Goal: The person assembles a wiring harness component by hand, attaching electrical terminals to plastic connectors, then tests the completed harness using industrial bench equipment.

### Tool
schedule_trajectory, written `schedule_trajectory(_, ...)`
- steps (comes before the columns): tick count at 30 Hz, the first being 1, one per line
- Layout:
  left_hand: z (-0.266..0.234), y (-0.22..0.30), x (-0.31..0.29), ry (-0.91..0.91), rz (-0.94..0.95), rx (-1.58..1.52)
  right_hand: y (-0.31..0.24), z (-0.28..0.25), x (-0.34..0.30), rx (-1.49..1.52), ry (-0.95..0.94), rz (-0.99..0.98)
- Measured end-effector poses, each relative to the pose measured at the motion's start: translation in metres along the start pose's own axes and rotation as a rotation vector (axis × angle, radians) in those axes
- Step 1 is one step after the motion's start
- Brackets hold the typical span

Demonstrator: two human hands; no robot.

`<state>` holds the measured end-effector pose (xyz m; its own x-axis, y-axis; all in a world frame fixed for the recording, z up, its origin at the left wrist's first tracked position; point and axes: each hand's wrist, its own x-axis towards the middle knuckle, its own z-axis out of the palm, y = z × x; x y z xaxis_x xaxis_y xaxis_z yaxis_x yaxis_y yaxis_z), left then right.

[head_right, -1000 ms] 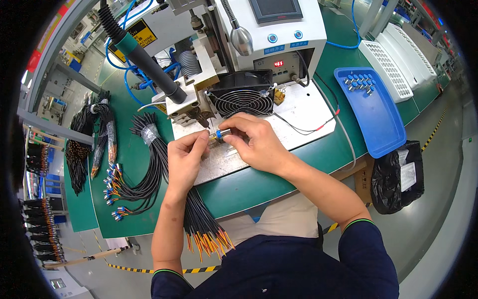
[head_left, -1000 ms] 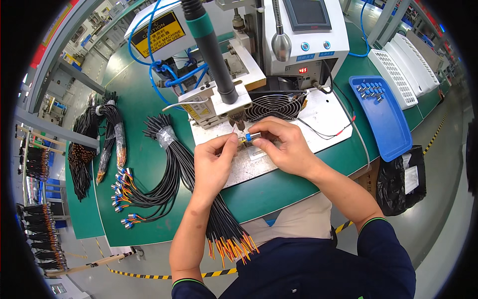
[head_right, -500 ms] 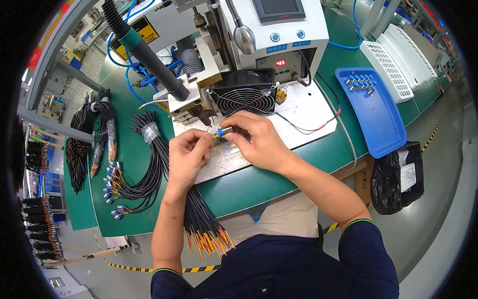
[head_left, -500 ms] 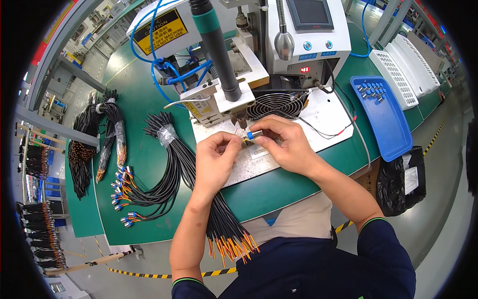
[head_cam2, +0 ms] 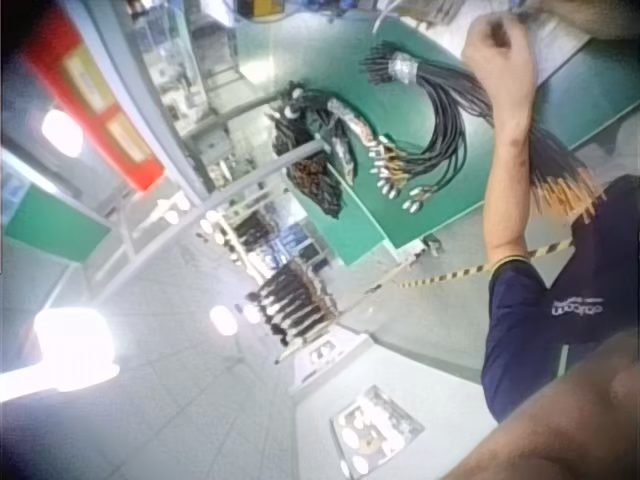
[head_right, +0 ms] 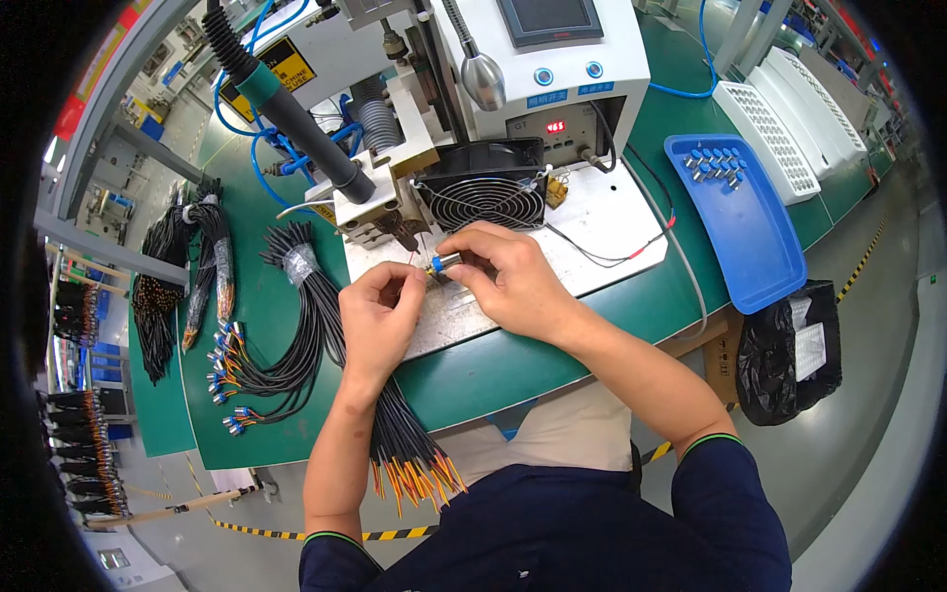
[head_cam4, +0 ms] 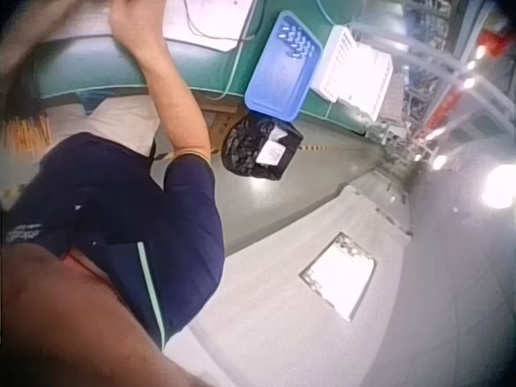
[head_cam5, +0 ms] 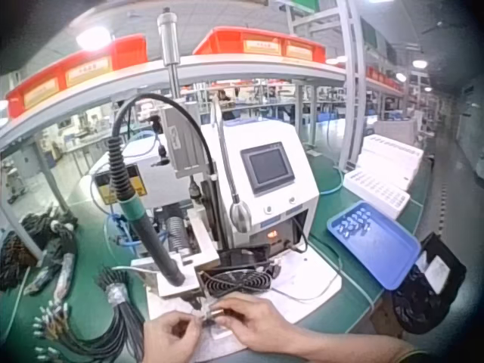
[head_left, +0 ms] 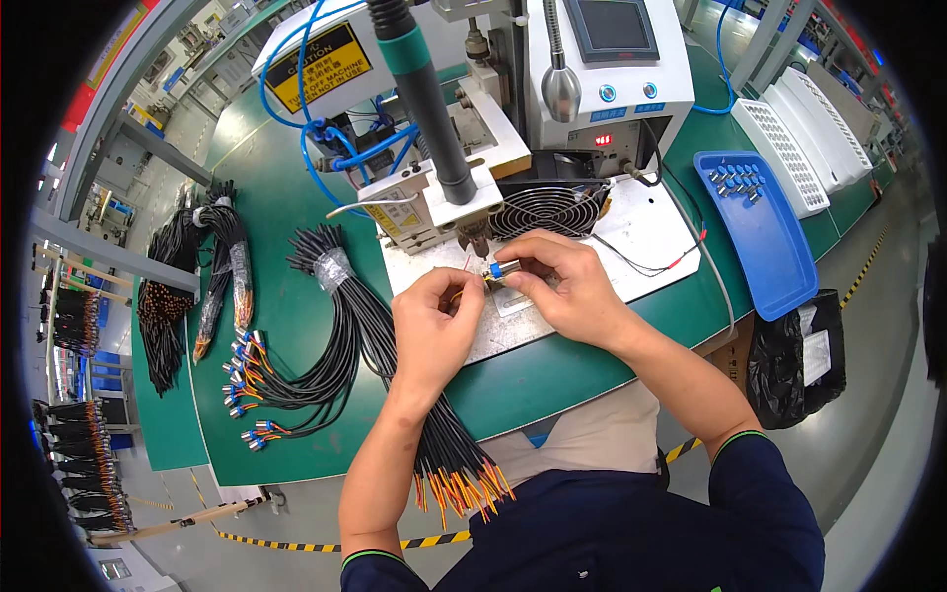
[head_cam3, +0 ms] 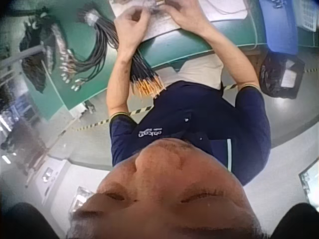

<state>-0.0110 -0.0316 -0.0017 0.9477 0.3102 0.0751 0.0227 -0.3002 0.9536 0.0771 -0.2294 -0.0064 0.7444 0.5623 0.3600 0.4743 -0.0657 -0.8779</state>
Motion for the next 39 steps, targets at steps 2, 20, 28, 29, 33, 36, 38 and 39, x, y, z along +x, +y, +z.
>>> schedule_trajectory(2,0.0016,-0.0009,-0.0009,0.049,0.072,0.061,-0.0014,0.0001,0.0002,-0.001,0.001,0.0)
schedule_trajectory(20,0.0021,-0.0041,-0.0007,0.063,0.089,0.058,-0.0012,0.0003,0.001,-0.008,-0.005,0.002)
schedule_trajectory(28,0.0035,-0.0029,-0.0013,0.069,0.088,0.05,-0.0022,-0.0006,0.0009,-0.024,-0.002,-0.005)
schedule_trajectory(29,0.0037,-0.003,-0.0015,0.072,0.083,0.046,-0.0022,-0.0004,0.0008,-0.019,0.001,-0.01)
schedule_trajectory(33,0.0034,-0.0017,-0.0016,0.072,0.077,0.045,-0.0012,-0.0008,0.0013,-0.035,-0.002,-0.018)
schedule_trajectory(36,0.0035,-0.0009,-0.0016,0.072,0.08,0.061,-0.0028,-0.0015,0.0012,-0.034,0.003,-0.016)
schedule_trajectory(38,0.0035,-0.0031,-0.0009,0.078,0.094,0.052,-0.0027,-0.001,0.0016,-0.039,0.005,-0.024)
schedule_trajectory(39,0.0035,-0.0031,-0.0009,0.078,0.094,0.052,-0.0024,-0.0009,0.0017,-0.039,0.005,-0.024)
